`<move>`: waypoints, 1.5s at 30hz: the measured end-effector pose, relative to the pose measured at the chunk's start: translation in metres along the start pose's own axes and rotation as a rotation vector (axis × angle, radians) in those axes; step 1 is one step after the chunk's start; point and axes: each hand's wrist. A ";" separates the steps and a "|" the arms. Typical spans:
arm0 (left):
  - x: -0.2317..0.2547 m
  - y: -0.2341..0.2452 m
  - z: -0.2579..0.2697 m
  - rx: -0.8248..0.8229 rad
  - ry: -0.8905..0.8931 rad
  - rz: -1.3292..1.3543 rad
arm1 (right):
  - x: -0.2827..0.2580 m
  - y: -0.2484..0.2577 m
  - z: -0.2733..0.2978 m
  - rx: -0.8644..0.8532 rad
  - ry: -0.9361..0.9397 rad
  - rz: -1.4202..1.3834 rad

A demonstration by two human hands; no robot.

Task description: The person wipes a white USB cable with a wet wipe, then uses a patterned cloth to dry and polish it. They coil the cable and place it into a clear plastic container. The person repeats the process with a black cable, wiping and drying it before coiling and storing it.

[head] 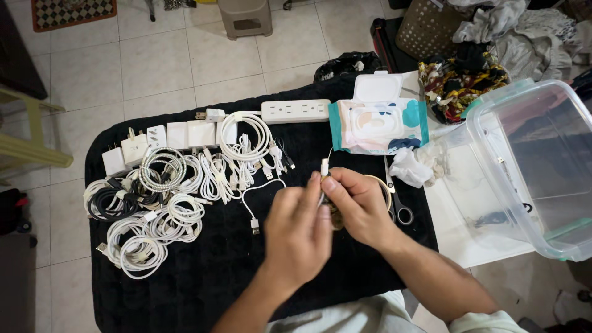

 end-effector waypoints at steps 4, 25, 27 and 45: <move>-0.019 0.026 -0.019 -0.251 0.226 0.129 | -0.015 0.006 -0.002 -0.266 0.517 0.626; -0.036 0.018 -0.030 -0.462 0.240 0.097 | -0.018 -0.020 0.002 -0.133 0.496 0.757; -0.043 0.023 -0.033 -0.570 0.268 0.262 | -0.027 -0.021 0.005 -0.219 0.495 0.785; -0.025 0.057 -0.038 -0.561 -0.270 0.097 | 0.010 0.023 0.008 -0.401 -0.331 -0.214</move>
Point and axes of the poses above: each hand's wrist, its own z-axis away from the middle knuckle, its own y-axis out of the back of the hand, x = y × z, and after that the axes turned 13 degrees about -z, right-handed
